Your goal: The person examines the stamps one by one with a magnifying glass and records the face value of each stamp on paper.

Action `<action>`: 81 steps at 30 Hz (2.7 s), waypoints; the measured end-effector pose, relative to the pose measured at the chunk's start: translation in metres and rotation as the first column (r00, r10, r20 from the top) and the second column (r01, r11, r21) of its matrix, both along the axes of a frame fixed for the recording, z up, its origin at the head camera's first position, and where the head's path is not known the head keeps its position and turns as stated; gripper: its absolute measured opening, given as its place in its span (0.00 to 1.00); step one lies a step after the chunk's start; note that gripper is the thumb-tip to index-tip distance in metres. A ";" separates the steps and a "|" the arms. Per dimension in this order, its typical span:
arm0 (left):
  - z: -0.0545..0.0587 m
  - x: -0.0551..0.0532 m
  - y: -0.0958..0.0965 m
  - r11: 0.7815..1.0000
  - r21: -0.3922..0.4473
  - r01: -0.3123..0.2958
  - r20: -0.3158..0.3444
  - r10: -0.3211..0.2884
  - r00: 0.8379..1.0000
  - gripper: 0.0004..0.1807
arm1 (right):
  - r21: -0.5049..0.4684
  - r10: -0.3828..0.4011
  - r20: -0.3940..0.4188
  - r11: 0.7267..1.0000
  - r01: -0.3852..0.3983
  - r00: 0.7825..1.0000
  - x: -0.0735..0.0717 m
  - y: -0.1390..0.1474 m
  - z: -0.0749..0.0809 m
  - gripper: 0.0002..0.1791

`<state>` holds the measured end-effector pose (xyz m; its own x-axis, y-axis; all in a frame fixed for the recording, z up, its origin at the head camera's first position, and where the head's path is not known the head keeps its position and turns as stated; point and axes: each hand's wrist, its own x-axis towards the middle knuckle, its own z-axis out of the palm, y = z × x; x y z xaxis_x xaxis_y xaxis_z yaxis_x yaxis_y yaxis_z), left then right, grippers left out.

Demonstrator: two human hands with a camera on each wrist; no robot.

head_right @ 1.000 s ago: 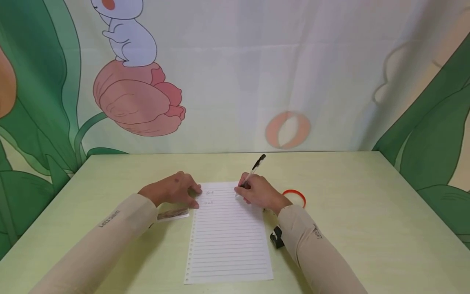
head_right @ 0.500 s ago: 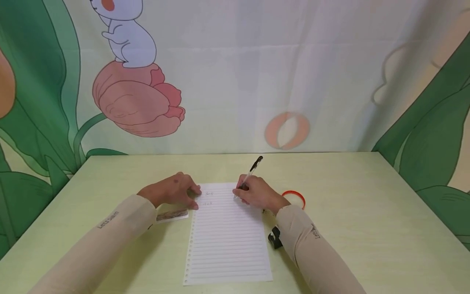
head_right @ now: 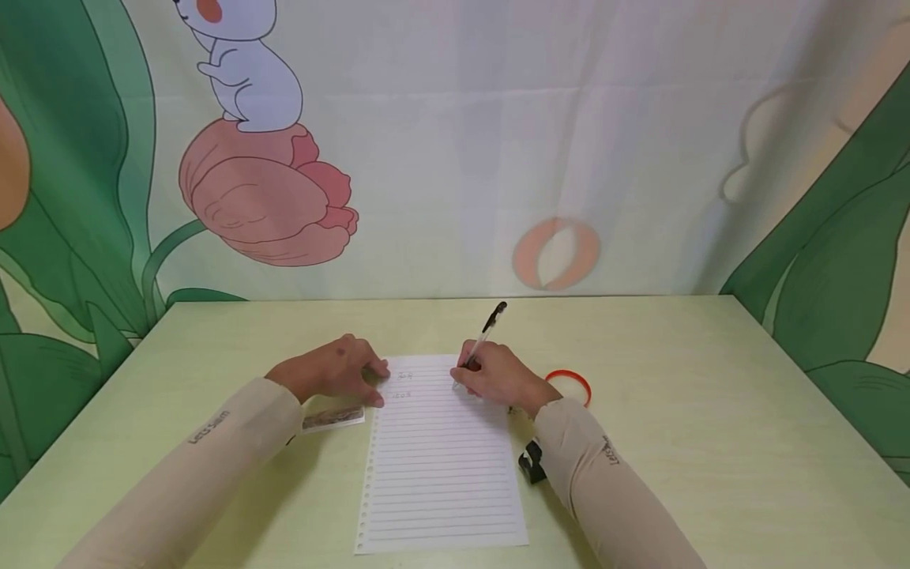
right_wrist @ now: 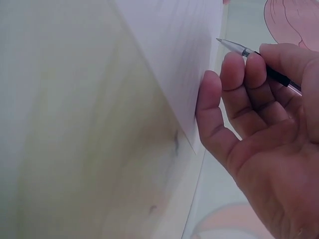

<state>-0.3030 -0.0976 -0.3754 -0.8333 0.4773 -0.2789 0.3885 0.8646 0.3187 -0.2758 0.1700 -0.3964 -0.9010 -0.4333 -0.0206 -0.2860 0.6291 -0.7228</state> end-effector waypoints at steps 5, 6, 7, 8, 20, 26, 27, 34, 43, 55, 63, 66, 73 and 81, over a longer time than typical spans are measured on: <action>0.000 0.000 -0.001 1.000 0.008 -0.006 0.003 0.006 1.000 0.26 | 0.008 0.004 -0.007 1.000 -0.004 1.000 0.001 0.000 0.000 0.08; 0.000 0.000 -0.001 1.000 0.009 -0.007 0.003 0.007 1.000 0.26 | 0.011 0.006 -0.009 1.000 -0.006 1.000 0.000 0.000 0.000 0.08; 0.000 0.000 -0.001 1.000 0.009 -0.005 0.003 0.005 1.000 0.26 | 0.012 0.007 -0.009 1.000 -0.007 1.000 0.001 0.000 0.000 0.08; 0.000 0.000 -0.001 1.000 0.007 -0.004 0.002 0.004 1.000 0.26 | 0.012 0.008 -0.010 1.000 -0.008 1.000 0.001 0.000 0.000 0.08; -0.001 0.000 -0.001 1.000 0.005 -0.008 0.003 0.008 1.000 0.26 | 0.016 0.002 -0.006 1.000 -0.002 1.000 0.001 0.000 0.001 0.08; 0.001 0.001 -0.001 1.000 0.005 -0.007 0.001 0.007 1.000 0.26 | 0.028 0.010 -0.023 1.000 -0.009 1.000 0.000 0.001 0.001 0.08; 0.001 0.001 -0.001 1.000 0.004 -0.009 0.001 0.009 1.000 0.27 | 0.031 0.011 -0.025 0.999 -0.010 1.000 0.000 0.001 0.001 0.08; 0.001 0.002 -0.001 1.000 0.005 -0.009 0.003 0.009 1.000 0.27 | 0.043 0.016 -0.031 0.999 -0.014 0.999 0.000 0.000 0.001 0.08; 0.001 0.002 -0.001 1.000 0.009 -0.016 0.012 0.016 1.000 0.27 | 0.047 0.016 -0.025 0.999 -0.015 1.000 -0.001 0.000 0.001 0.08; 0.002 0.002 -0.001 1.000 -0.009 -0.013 0.015 0.013 1.000 0.27 | 0.014 -0.007 0.019 1.000 0.007 1.000 0.000 0.000 0.001 0.08; 0.001 0.001 0.000 1.000 0.004 -0.020 0.017 0.020 1.000 0.27 | 0.016 -0.064 0.039 0.998 0.063 0.997 0.001 0.001 0.003 0.08; 0.001 0.001 0.000 1.000 0.005 -0.028 0.022 0.028 0.999 0.27 | 0.023 -0.062 0.029 0.998 0.061 0.998 0.002 0.003 0.003 0.08; 0.000 0.002 -0.001 1.000 0.004 -0.012 0.005 0.012 1.000 0.25 | -0.016 -0.027 0.037 1.000 0.027 0.999 0.002 0.007 0.002 0.08; 0.000 0.001 0.001 1.000 -0.006 -0.011 0.003 0.011 1.000 0.25 | 0.012 0.010 0.004 1.000 -0.010 1.000 0.002 0.007 0.003 0.08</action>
